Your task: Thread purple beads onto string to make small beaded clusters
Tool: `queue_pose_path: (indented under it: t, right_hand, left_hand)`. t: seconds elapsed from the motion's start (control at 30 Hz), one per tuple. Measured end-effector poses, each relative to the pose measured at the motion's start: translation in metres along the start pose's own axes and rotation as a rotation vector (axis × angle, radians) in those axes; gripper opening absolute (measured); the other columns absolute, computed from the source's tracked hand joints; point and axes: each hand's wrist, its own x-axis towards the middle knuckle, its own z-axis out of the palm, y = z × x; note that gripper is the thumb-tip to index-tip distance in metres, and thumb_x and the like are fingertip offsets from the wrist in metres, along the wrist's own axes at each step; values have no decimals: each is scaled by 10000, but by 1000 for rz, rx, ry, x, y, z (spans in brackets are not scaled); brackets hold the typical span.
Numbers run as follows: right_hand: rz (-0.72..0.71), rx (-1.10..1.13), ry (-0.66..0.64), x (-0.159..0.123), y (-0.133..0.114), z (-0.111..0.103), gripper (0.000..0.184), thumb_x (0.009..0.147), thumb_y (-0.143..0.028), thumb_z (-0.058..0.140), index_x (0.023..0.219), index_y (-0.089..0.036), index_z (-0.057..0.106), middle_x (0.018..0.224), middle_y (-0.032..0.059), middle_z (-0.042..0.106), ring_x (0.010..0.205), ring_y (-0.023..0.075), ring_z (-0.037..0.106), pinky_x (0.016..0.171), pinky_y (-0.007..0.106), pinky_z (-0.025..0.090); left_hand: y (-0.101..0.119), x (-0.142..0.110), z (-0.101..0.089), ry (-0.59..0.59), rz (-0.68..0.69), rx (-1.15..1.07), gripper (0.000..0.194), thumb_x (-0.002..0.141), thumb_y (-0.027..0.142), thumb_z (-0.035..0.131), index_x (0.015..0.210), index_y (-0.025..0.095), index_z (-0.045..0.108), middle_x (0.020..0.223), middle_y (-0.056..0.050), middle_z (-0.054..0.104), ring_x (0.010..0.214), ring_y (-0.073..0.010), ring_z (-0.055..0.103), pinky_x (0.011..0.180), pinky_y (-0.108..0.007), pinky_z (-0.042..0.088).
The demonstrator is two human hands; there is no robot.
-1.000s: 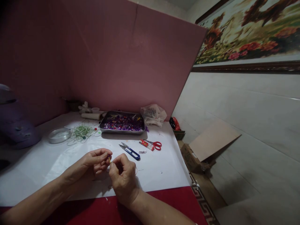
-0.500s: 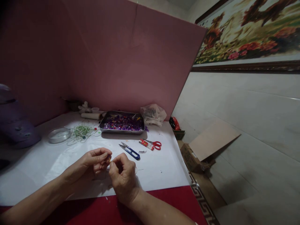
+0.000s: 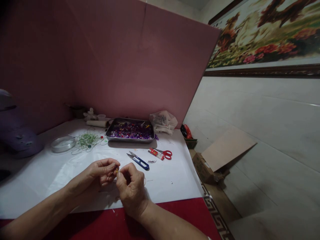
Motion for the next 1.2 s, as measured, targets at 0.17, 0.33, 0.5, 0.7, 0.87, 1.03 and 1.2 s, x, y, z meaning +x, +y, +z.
queue_pose_path:
  t: [0.17, 0.33, 0.5, 0.7, 0.87, 1.03, 1.2]
  right_hand:
    - [-8, -4, 5, 0, -1, 0, 145, 857, -243, 474, 726, -180, 483, 581, -38, 457, 508, 96, 409, 502, 220, 345]
    - [-52, -43, 0, 0, -2, 0, 125, 848, -235, 493, 737, -177, 500, 570, -47, 436, 490, 87, 388, 487, 216, 325]
    - [-42, -34, 6, 2, -2, 1, 134, 852, -244, 475, 736, -179, 496, 575, -41, 465, 482, 89, 403, 479, 214, 344]
    - [-42, -10, -5, 2, -2, 0, 121, 851, -240, 486, 745, -182, 490, 590, -35, 480, 506, 97, 427, 506, 222, 366]
    - [-41, 22, -18, 3, -2, 1, 118, 861, -235, 480, 758, -181, 500, 606, -30, 495, 523, 99, 445, 511, 219, 371]
    - [-18, 4, 21, 3, 2, 1, 133, 867, -252, 481, 758, -178, 501, 603, -30, 497, 521, 99, 441, 511, 217, 367]
    - [-15, -7, 13, 3, 2, 1, 146, 868, -268, 483, 751, -181, 491, 596, -37, 478, 512, 96, 424, 503, 215, 359]
  left_hand:
    - [1, -1, 1, 7, -12, -4, 108, 718, 208, 725, 760, 129, 667, 619, -4, 589, 499, -51, 489, 483, -148, 378]
    - [2, -2, 3, 19, -14, -8, 120, 695, 193, 740, 754, 120, 666, 615, -7, 594, 510, -61, 507, 500, -154, 396]
    - [2, -2, 3, 20, -13, -6, 114, 696, 192, 738, 769, 131, 676, 621, -9, 602, 513, -63, 503, 496, -159, 381]
    - [0, 0, 0, 22, -1, -1, 113, 693, 196, 741, 754, 130, 673, 587, 7, 585, 485, -52, 486, 482, -156, 371]
    - [0, 0, 1, 10, 9, 0, 129, 688, 213, 745, 758, 129, 677, 591, 3, 583, 494, -62, 486, 475, -158, 369]
    - [-1, 1, -2, 18, -3, 10, 116, 702, 210, 734, 768, 135, 674, 615, -1, 590, 501, -61, 490, 482, -159, 374]
    - [-2, 1, -3, 8, 14, 12, 92, 720, 192, 715, 778, 133, 675, 616, 1, 584, 514, -59, 491, 500, -155, 385]
